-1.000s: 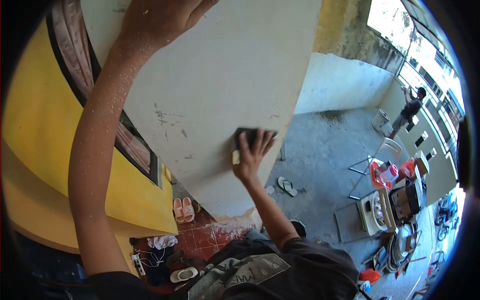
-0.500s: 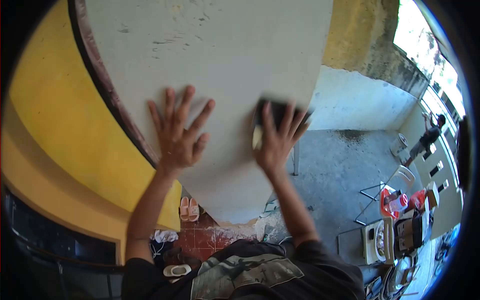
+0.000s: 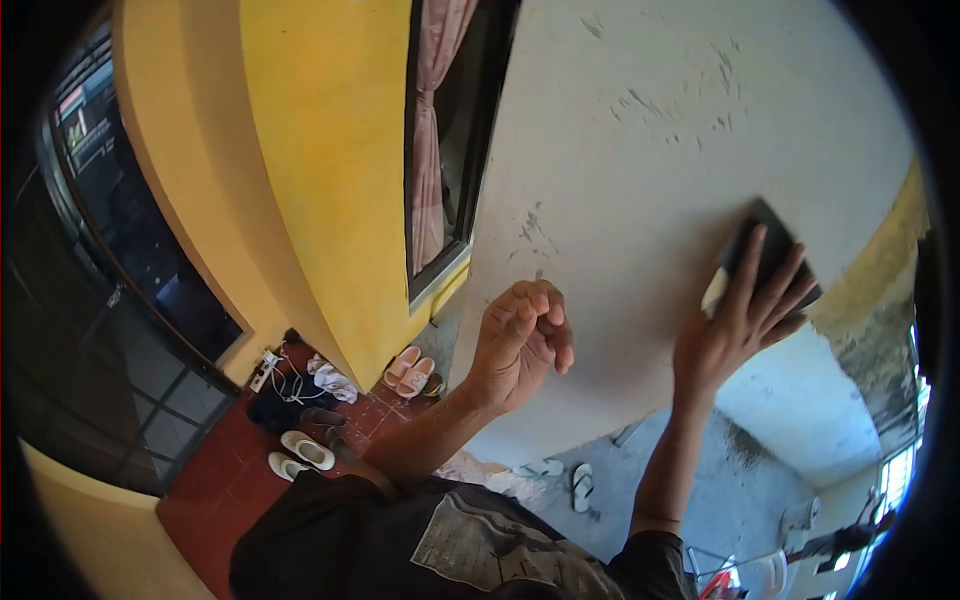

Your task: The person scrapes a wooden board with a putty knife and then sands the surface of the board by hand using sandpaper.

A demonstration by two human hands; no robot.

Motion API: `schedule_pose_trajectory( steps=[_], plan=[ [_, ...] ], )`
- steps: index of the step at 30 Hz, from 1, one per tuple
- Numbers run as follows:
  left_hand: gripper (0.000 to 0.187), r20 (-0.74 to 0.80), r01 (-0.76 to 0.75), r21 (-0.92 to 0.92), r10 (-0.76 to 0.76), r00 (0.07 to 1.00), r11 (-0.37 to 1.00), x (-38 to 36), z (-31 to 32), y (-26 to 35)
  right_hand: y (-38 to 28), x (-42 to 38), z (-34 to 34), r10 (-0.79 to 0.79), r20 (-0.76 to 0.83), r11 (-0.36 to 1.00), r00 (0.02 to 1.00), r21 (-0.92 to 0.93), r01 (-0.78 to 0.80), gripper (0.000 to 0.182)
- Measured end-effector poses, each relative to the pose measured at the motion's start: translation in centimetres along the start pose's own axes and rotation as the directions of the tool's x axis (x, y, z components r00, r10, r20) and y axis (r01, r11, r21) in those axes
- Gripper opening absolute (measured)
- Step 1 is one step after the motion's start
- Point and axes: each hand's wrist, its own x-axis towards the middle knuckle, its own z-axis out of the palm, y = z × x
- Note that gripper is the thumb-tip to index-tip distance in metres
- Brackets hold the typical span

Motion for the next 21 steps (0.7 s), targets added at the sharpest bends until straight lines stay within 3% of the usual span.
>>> schedule_pose_trajectory(
  steps=[3, 5, 6, 7, 8, 10, 11, 13, 14, 16, 18, 20, 21],
  plan=[
    [0.019, 0.051, -0.050, -0.009, 0.051, 0.997, 0.999, 0.0, -0.2, -0.4, 0.1, -0.9, 0.2, -0.017, 0.008, 1.000, 1.000, 0.005, 0.017, 0.066],
    [0.027, 0.011, -0.086, 0.225, 0.086, 0.996, 0.970, -0.7, -0.2, -0.4, 1.0, -10.4, 2.1, -0.010, 0.082, 0.999, 0.997, -0.045, 0.014, 0.064],
    [0.027, 0.008, -0.105, 0.214, 0.106, 0.994, 0.971, -1.4, -0.7, -0.5, 2.2, -16.1, 3.2, -0.022, 0.125, 0.995, 0.992, -0.099, 0.034, 0.063],
    [0.027, 0.044, -0.231, 0.506, 0.242, 0.969, 0.831, -1.9, -1.5, -0.7, 3.2, -20.1, 3.5, -0.040, 0.123, 0.992, 0.992, -0.116, 0.054, 0.063],
    [0.027, 0.113, -0.316, 0.749, 0.358, 0.927, 0.582, -2.2, -2.5, -0.8, 3.4, -21.8, 4.3, -0.053, 0.118, 0.990, 0.992, -0.123, 0.068, 0.063],
    [0.024, 0.086, -0.330, 0.786, 0.436, 0.896, 0.523, -2.9, -4.7, -1.6, 2.9, -15.7, 4.2, 0.023, 0.006, 0.998, 1.000, -0.056, -0.022, 0.064],
    [0.022, 0.063, -0.330, 0.807, 0.485, 0.872, 0.489, -2.7, -5.4, -2.0, 2.9, -11.0, 3.5, 0.014, 0.017, 0.994, 1.000, -0.106, -0.012, 0.077],
    [0.014, 0.015, -0.213, 0.897, 0.454, 0.891, 0.386, -2.5, -5.9, -1.2, 0.8, -3.1, 1.9, -0.055, -0.083, 0.979, 0.995, -0.201, 0.038, 0.074],
    [0.017, 0.082, -0.275, 0.912, 0.520, 0.850, 0.305, -1.6, -6.1, -1.1, 0.0, -1.0, 1.6, -0.092, -0.100, 0.972, 0.991, -0.225, 0.067, 0.072],
    [0.023, 0.162, -0.338, 0.914, 0.559, 0.813, 0.226, -0.2, -6.7, 0.4, -1.6, -4.2, 2.8, -0.121, -0.105, 0.963, 0.987, -0.255, 0.090, 0.068],
    [0.034, 0.374, -0.380, 0.921, 0.462, 0.804, -0.084, 1.3, -7.3, 1.5, -2.2, -15.0, 5.1, -0.032, -0.041, 0.999, 0.999, 0.037, 0.034, 0.056],
    [0.039, 0.423, -0.422, 0.900, 0.442, 0.791, -0.107, 1.1, -9.3, 1.4, -1.9, -24.1, 5.0, 0.032, 0.115, 0.997, 0.993, 0.062, -0.039, 0.060],
    [0.041, 0.413, -0.373, 0.911, 0.428, 0.804, -0.178, 0.9, -9.9, 1.6, -1.2, -22.8, 5.9, 0.034, 0.106, 0.998, 0.994, 0.047, -0.039, 0.060]
  ],
)
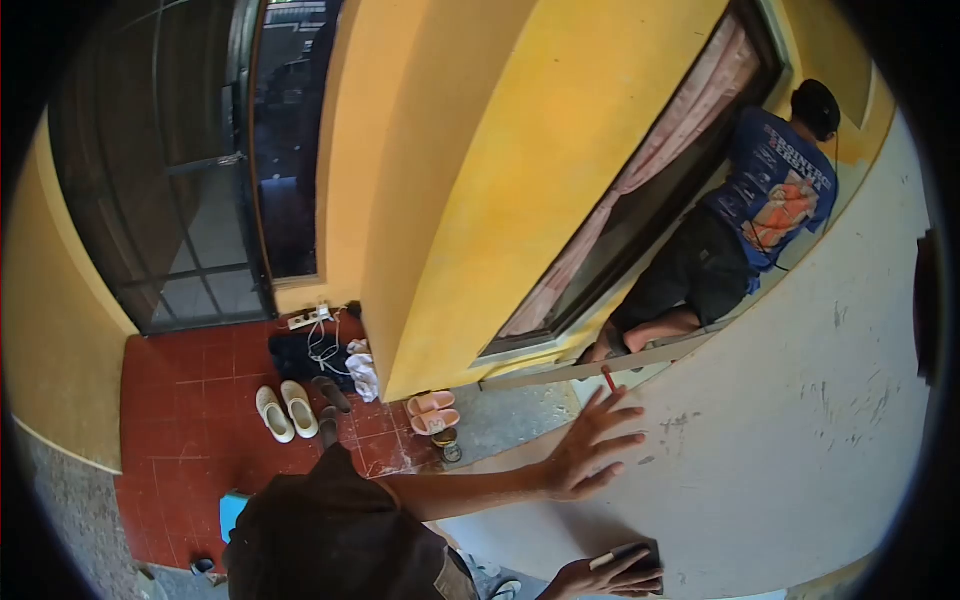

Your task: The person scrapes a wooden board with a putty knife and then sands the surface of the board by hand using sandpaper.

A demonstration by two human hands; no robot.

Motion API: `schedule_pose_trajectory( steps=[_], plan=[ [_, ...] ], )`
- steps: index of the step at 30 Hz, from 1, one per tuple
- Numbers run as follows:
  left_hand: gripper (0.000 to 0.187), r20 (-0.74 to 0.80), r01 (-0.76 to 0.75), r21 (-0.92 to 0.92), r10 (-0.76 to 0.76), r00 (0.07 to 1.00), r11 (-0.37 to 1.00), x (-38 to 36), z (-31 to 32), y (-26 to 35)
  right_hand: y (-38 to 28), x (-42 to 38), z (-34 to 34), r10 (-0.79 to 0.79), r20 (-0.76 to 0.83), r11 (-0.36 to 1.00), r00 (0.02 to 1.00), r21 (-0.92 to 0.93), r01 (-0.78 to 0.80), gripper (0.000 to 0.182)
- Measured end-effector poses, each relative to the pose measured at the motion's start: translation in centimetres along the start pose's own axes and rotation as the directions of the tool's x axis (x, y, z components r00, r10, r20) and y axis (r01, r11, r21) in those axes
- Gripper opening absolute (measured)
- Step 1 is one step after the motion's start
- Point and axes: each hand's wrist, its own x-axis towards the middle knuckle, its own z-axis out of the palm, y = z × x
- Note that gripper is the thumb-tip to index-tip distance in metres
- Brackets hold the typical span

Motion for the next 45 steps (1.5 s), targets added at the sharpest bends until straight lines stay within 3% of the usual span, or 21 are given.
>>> schedule_pose_trajectory(
  steps=[2, 3, 5, 7, 9, 11, 13, 15, 17, 19, 21, 23, 24, 26, 29, 31, 33, 36, 39, 42, 45],
  plan=[
    [0.046, 0.030, 0.051, 0.076, -0.054, 0.998, 0.996, -1.1, 0.0, -1.0, 0.1, 5.1, -0.3, -0.020, -0.187, 0.978, 0.982, -0.209, -0.020, 0.069],
    [0.046, 0.058, 0.070, 0.053, -0.073, 0.996, 0.996, -1.5, 0.2, -0.9, -1.0, 9.8, -1.8, 0.041, -0.211, 0.962, 0.977, -0.256, -0.096, 0.066],
    [0.052, 0.069, 0.044, 0.177, -0.057, 0.996, 0.983, -1.7, 0.9, -1.3, -2.0, 16.9, -4.1, 0.002, -0.262, 0.951, 0.965, -0.298, -0.082, 0.059],
    [0.053, 0.081, 0.030, 0.167, -0.044, 0.996, 0.986, -2.2, 1.5, -1.6, -0.3, 15.8, -3.2, 0.078, -0.253, 0.939, 0.964, -0.307, -0.157, 0.057],
    [0.049, 0.012, -0.005, 0.228, 0.002, 1.000, 0.974, -2.6, 2.1, -2.4, -1.6, 8.8, -0.6, -0.050, -0.240, 0.949, 0.970, -0.313, -0.028, 0.056],
    [0.048, 0.021, -0.016, 0.210, 0.012, 1.000, 0.978, -3.1, 1.7, -3.0, -1.7, -2.1, 1.9, -0.061, -0.108, 0.967, 0.992, -0.253, 0.032, 0.056],
    [0.045, 0.103, -0.100, 0.253, 0.076, 0.992, 0.962, -3.7, 1.5, -3.4, -3.8, 1.8, 0.1, -0.006, -0.120, 0.991, 0.993, -0.136, -0.011, 0.053],
    [0.045, 0.154, -0.104, 0.206, 0.073, 0.985, 0.973, -3.7, 1.3, -3.2, -3.4, 9.1, -0.9, 0.105, -0.223, 0.966, 0.969, -0.209, -0.153, 0.052],
    [0.048, 0.044, -0.017, 0.241, 0.006, 0.999, 0.970, -3.5, 1.8, -2.6, -3.0, 16.1, -4.0, 0.190, -0.191, 0.971, 0.963, -0.106, -0.212, 0.065],
    [0.048, 0.110, -0.072, 0.211, 0.050, 0.993, 0.975, -3.2, 1.6, -3.0, -3.1, 17.9, -4.5, 0.174, -0.175, 0.965, 0.969, -0.166, -0.203, 0.070],
    [0.051, 0.111, -0.120, 0.259, 0.094, 0.989, 0.958, -3.2, 1.2, -3.1, -2.8, 9.5, -2.0, 0.198, -0.083, 0.972, 0.977, -0.114, -0.206, 0.074],
    [0.052, 0.099, -0.164, 0.223, 0.146, 0.984, 0.961, -2.8, 1.3, -3.1, -2.8, -5.0, 4.0, 0.080, -0.094, 0.993, 0.992, -0.082, -0.088, 0.068],
    [0.052, 0.113, -0.183, 0.235, 0.160, 0.981, 0.955, -2.6, 1.2, -2.8, -3.5, -5.3, 2.9, 0.073, -0.046, 0.996, 0.996, -0.041, -0.075, 0.063],
    [0.052, 0.143, -0.227, 0.218, 0.199, 0.969, 0.949, -2.0, 1.7, -2.6, -3.5, -0.8, 1.3, 0.114, -0.059, 0.993, 0.992, -0.013, -0.115, 0.058],
    [0.051, 0.187, -0.190, 0.290, 0.139, 0.973, 0.938, -1.9, 0.8, -2.0, -3.0, 14.4, -3.9, 0.179, -0.164, 0.980, 0.970, -0.052, -0.190, 0.060],
    [0.052, 0.161, -0.233, 0.287, 0.193, 0.968, 0.929, -1.6, 1.0, -2.2, -2.8, 16.8, -4.8, 0.218, -0.160, 0.966, 0.963, -0.109, -0.237, 0.061],
    [0.053, 0.188, -0.252, 0.278, 0.204, 0.961, 0.927, -1.8, 1.1, -2.3, -3.5, 10.7, -2.1, 0.257, -0.114, 0.965, 0.960, -0.024, -0.262, 0.060],
    [0.054, 0.185, -0.214, 0.246, 0.171, 0.968, 0.945, -2.2, 0.8, -2.1, -4.7, -6.7, 3.6, 0.090, 0.004, 0.994, 0.996, -0.062, -0.090, 0.049],
    [0.054, 0.172, -0.220, 0.259, 0.179, 0.969, 0.941, -2.0, 1.2, -2.3, -4.1, 2.1, 0.4, 0.159, -0.080, 0.987, 0.984, 0.024, -0.157, 0.049],
    [0.053, 0.185, -0.240, 0.314, 0.189, 0.964, 0.918, -1.7, 1.2, -1.6, -3.4, 15.0, -4.6, 0.250, -0.121, 0.968, 0.961, -0.004, -0.252, 0.063],
    [0.052, 0.198, -0.274, 0.335, 0.217, 0.956, 0.901, -1.4, 1.0, -1.5, -3.5, 13.1, -3.7, 0.253, -0.079, 0.965, 0.964, -0.047, -0.257, 0.060]
  ],
)
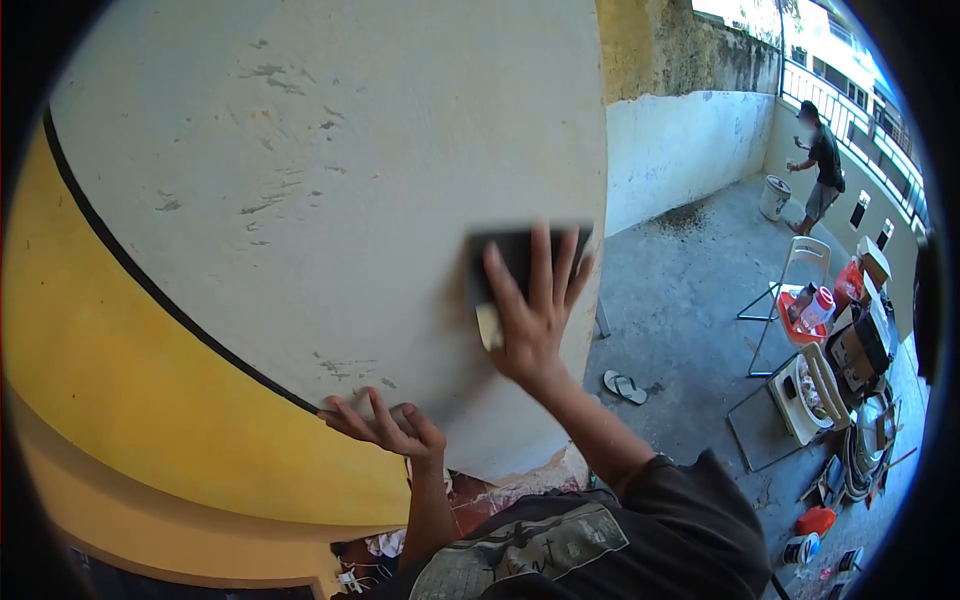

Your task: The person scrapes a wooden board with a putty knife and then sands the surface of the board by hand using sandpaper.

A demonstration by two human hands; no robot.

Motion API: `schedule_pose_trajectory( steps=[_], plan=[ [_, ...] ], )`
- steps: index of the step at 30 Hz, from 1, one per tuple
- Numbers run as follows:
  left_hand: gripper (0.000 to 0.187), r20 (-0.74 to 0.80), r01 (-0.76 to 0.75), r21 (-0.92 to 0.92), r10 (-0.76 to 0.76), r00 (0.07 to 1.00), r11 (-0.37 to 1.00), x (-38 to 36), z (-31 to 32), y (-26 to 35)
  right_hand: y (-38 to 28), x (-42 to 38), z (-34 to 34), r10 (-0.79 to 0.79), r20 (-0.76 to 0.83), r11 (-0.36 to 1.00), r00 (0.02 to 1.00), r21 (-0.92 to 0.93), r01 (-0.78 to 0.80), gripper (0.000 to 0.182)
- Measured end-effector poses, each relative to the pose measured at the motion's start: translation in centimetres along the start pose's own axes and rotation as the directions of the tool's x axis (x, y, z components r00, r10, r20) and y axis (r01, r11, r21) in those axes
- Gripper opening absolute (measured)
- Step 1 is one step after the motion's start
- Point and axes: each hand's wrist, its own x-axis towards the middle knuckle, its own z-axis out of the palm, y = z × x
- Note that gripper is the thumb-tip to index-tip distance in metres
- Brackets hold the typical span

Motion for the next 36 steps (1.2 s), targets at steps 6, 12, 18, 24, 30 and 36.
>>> schedule_pose_trajectory(
  steps=[6, 12, 18, 24, 30, 36],
  plan=[
    [0.052, -0.020, -0.018, -0.048, 0.017, 1.000, 0.999, -0.3, 0.5, -0.6, 2.6, -15.3, 4.2, -0.120, 0.013, 0.991, 0.993, 0.067, 0.118, 0.048],
    [0.053, 0.019, 0.003, -0.036, -0.002, 1.000, 0.999, -0.7, -0.2, -1.0, -0.4, 0.4, 0.3, -0.018, -0.027, 1.000, 0.999, -0.005, 0.018, 0.056],
    [0.054, -0.013, 0.044, -0.289, -0.050, 0.999, 0.956, -3.2, 0.4, -2.0, 2.5, -21.7, 4.8, -0.078, 0.158, 0.993, 0.984, 0.094, 0.064, 0.048],
    [0.058, -0.051, 0.139, -0.247, -0.156, 0.986, 0.959, -2.5, 0.9, -1.0, -5.6, 6.9, -1.2, -0.188, 0.002, 0.979, 0.982, -0.082, 0.188, 0.067],
    [0.052, -0.055, 0.069, -0.235, -0.084, 0.995, 0.969, -4.3, 1.1, -1.8, -0.6, -18.5, 6.0, -0.280, 0.144, 0.960, 0.949, 0.041, 0.277, 0.046],
    [0.051, -0.028, 0.142, -0.196, -0.150, 0.988, 0.970, -3.4, 0.8, -1.1, -7.1, 4.6, -0.1, -0.160, -0.005, 0.987, 0.987, -0.011, 0.160, 0.059]
  ],
)
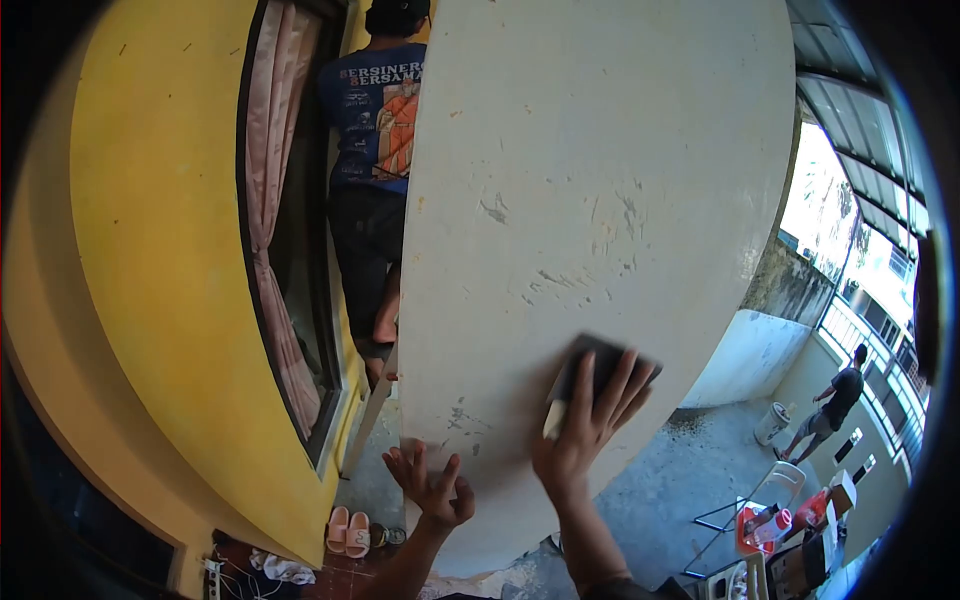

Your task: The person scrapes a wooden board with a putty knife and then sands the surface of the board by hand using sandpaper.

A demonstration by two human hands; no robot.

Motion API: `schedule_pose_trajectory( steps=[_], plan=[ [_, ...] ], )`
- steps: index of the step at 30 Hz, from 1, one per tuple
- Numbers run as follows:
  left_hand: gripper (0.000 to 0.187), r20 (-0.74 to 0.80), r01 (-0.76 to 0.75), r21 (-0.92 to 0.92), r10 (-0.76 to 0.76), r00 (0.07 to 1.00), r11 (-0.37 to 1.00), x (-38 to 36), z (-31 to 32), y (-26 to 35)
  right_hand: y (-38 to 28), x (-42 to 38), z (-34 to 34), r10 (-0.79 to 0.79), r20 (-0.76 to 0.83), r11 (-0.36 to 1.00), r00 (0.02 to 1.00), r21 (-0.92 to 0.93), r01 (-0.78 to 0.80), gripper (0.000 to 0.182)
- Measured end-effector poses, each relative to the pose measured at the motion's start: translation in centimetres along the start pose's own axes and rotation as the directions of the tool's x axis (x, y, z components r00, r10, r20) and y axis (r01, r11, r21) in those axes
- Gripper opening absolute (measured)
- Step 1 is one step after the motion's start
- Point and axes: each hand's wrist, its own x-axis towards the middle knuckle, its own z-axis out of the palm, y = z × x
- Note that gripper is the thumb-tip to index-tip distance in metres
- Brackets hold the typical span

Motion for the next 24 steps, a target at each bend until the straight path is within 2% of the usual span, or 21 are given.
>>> schedule_pose_trajectory(
  steps=[3, 4, 5, 6, 7, 9, 10, 12, 14, 17, 18, 19, 21, 22, 24],
  plan=[
    [0.051, 0.009, -0.041, -0.020, 0.041, 0.999, 0.999, 0.1, -0.3, -0.4, 0.0, -2.4, 0.8, -0.034, 0.031, 0.995, 0.999, -0.096, 0.037, 0.066],
    [0.051, 0.000, -0.048, -0.028, 0.048, 0.999, 0.998, 0.0, -0.2, -0.6, 0.7, -7.4, 2.2, -0.003, 0.054, 0.998, 0.999, -0.067, 0.007, 0.063],
    [0.051, -0.011, -0.054, -0.052, 0.054, 0.998, 0.997, -0.3, -0.4, -0.7, 1.4, -13.6, 4.1, -0.026, 0.029, 0.999, 0.999, -0.018, 0.026, 0.060],
    [0.050, -0.023, -0.054, -0.073, 0.052, 0.998, 0.996, -0.7, -0.3, -0.8, 2.2, -20.1, 5.5, -0.042, 0.077, 0.999, 0.996, 0.020, 0.041, 0.057],
    [0.050, -0.028, -0.055, -0.092, 0.053, 0.998, 0.994, -1.1, -0.3, -1.0, 0.6, -21.3, 4.5, -0.043, 0.145, 0.998, 0.988, 0.049, 0.036, 0.058],
    [0.050, -0.045, -0.047, -0.108, 0.042, 0.998, 0.993, -1.3, -0.1, -1.2, 2.5, -20.0, 4.9, -0.091, 0.107, 0.996, 0.990, 0.027, 0.088, 0.059],
    [0.050, -0.058, -0.041, -0.134, 0.033, 0.998, 0.990, -1.2, -0.1, -0.9, 2.5, -16.5, 4.1, -0.134, 0.069, 0.991, 0.989, -0.005, 0.135, 0.061],
    [0.050, -0.034, -0.015, -0.114, 0.012, 0.999, 0.993, -0.4, -0.1, -0.5, 0.7, -6.3, 1.9, 0.008, -0.025, 0.999, 1.000, -0.050, -0.009, 0.062],
    [0.050, -0.009, -0.004, -0.088, 0.003, 1.000, 0.996, -0.1, -0.3, -0.2, 0.0, 0.5, 0.3, 0.058, -0.022, 0.997, 0.998, -0.045, -0.059, 0.067],
    [0.051, 0.017, -0.044, -0.067, 0.045, 0.999, 0.997, -0.2, -0.7, -0.9, 0.4, -3.5, 1.7, 0.062, 0.007, 0.995, 0.998, -0.076, -0.061, 0.065],
    [0.050, 0.015, -0.047, -0.091, 0.048, 0.999, 0.995, -0.6, -0.8, -1.0, 1.1, -8.9, 3.2, 0.056, 0.047, 0.996, 0.997, -0.067, -0.053, 0.062],
    [0.050, 0.010, -0.052, -0.122, 0.053, 0.999, 0.991, -0.8, -0.6, -1.1, 2.2, -15.4, 5.2, -0.018, 0.011, 1.000, 1.000, 0.025, 0.017, 0.056],
    [0.049, -0.005, -0.069, -0.143, 0.069, 0.998, 0.987, -1.2, -0.2, -1.4, 2.6, -25.5, 6.7, -0.081, 0.145, 0.993, 0.986, 0.093, 0.068, 0.052],
    [0.048, 0.015, -0.070, -0.143, 0.072, 0.997, 0.987, -1.5, -0.7, -1.5, 2.7, -24.3, 6.3, -0.056, 0.146, 0.996, 0.988, 0.076, 0.045, 0.052],
    [0.048, 0.013, -0.094, -0.162, 0.098, 0.995, 0.982, -1.2, -0.3, -1.6, 2.6, -15.5, 4.7, -0.023, 0.056, 1.000, 0.998, -0.003, 0.023, 0.057]
  ],
)
